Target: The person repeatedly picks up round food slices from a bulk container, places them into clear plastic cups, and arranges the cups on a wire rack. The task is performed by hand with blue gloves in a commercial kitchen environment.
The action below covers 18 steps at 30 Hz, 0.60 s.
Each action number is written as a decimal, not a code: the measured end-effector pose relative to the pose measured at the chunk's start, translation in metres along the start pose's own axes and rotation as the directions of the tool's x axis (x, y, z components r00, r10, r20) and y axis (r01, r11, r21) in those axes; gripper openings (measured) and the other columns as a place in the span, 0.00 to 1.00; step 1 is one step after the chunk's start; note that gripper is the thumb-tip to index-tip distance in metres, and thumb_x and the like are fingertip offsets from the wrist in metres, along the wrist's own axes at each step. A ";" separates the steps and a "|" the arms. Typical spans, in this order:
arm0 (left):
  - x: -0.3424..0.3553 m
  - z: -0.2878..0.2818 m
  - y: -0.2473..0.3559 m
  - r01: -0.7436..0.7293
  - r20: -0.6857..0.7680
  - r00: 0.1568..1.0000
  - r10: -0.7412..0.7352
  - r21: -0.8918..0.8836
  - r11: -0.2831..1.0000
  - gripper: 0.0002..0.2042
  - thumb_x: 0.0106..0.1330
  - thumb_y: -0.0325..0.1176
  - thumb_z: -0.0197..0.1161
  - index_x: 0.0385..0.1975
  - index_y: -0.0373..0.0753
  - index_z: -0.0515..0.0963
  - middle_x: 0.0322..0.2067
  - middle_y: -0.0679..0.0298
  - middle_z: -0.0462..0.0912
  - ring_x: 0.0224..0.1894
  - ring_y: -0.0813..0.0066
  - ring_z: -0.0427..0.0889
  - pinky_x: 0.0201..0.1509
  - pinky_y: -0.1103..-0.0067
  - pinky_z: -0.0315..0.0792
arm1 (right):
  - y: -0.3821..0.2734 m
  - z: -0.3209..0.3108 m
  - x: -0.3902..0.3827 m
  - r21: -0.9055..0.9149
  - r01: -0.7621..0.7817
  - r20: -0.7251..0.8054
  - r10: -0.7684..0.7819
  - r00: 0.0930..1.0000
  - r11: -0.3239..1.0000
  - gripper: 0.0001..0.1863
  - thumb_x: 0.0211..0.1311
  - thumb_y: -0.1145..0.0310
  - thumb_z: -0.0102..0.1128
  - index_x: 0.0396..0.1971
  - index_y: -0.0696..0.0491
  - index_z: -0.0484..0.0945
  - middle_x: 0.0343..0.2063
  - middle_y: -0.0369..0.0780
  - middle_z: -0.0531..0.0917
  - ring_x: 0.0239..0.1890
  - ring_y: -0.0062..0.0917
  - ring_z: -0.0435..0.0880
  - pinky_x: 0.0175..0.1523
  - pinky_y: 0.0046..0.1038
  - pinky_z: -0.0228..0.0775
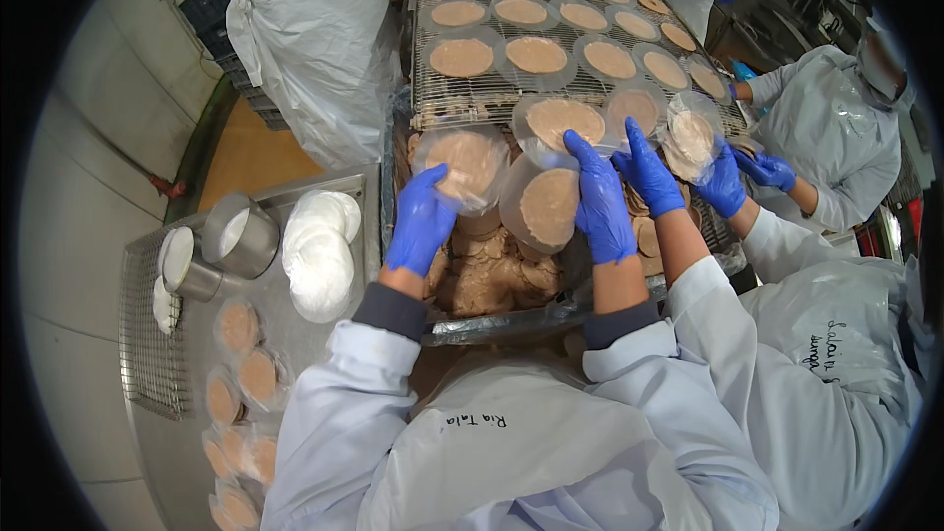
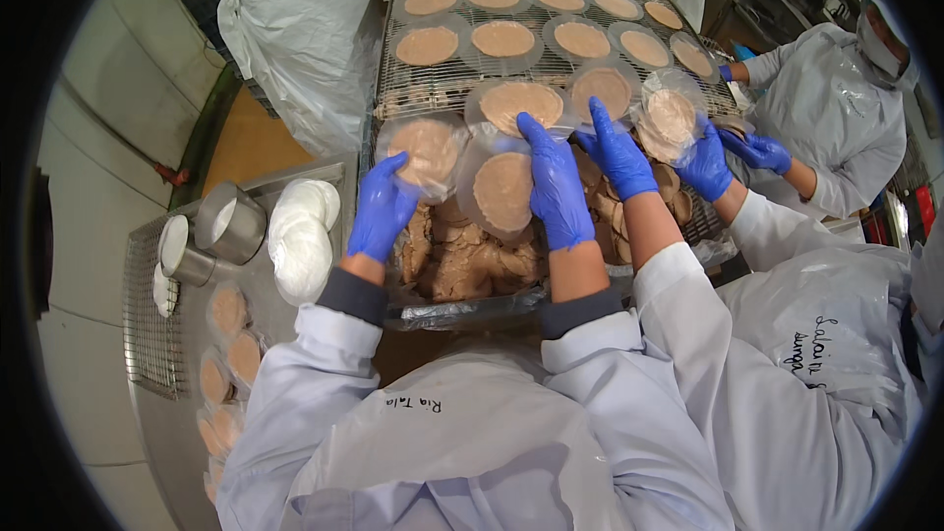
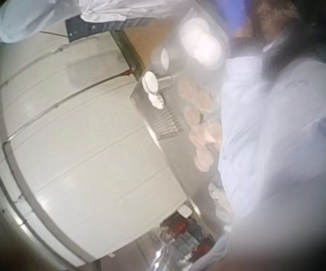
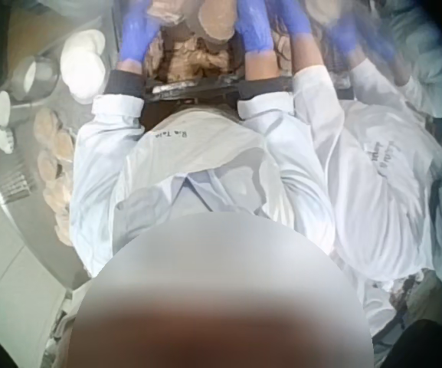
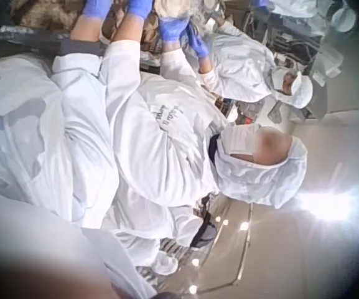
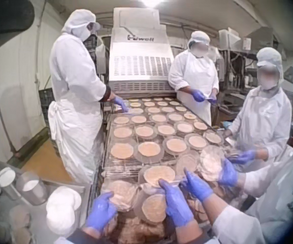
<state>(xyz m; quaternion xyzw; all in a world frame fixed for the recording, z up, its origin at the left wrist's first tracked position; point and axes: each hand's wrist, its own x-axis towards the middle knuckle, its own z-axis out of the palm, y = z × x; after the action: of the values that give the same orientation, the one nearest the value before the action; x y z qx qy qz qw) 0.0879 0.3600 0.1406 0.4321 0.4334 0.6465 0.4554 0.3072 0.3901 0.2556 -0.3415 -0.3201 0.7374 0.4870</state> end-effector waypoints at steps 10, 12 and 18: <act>-0.035 0.019 0.061 0.267 -0.078 0.932 -0.353 -0.511 0.817 0.19 0.58 0.31 0.57 0.49 0.33 0.66 0.45 0.56 0.73 0.45 0.64 0.75 0.49 0.71 0.71 | 0.009 0.032 -0.026 -0.658 0.043 0.298 0.207 0.932 0.752 0.17 0.54 0.62 0.56 0.39 0.58 0.73 0.30 0.40 0.78 0.29 0.20 0.76 0.40 0.22 0.69; -0.041 0.008 0.065 0.255 -0.039 0.933 -0.358 -0.632 0.732 0.21 0.60 0.36 0.56 0.51 0.33 0.63 0.48 0.54 0.70 0.49 0.61 0.72 0.53 0.67 0.69 | -0.016 0.056 -0.013 -0.511 0.084 0.316 0.096 0.944 0.855 0.17 0.55 0.58 0.55 0.36 0.57 0.75 0.26 0.40 0.78 0.28 0.21 0.74 0.39 0.21 0.66; -0.031 0.020 0.072 0.234 0.121 0.968 -0.218 -0.749 0.620 0.26 0.63 0.46 0.50 0.54 0.33 0.59 0.52 0.51 0.66 0.53 0.57 0.68 0.56 0.61 0.65 | -0.036 0.099 0.047 0.088 0.202 -0.010 -0.202 0.979 0.975 0.20 0.56 0.60 0.53 0.43 0.58 0.70 0.37 0.40 0.75 0.37 0.24 0.73 0.43 0.25 0.65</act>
<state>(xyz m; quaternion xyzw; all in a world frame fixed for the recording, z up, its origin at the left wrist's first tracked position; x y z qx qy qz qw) 0.0982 0.3184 0.2090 0.1502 0.1703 0.7016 0.6755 0.2304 0.4320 0.3308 -0.2856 -0.3198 0.6974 0.5743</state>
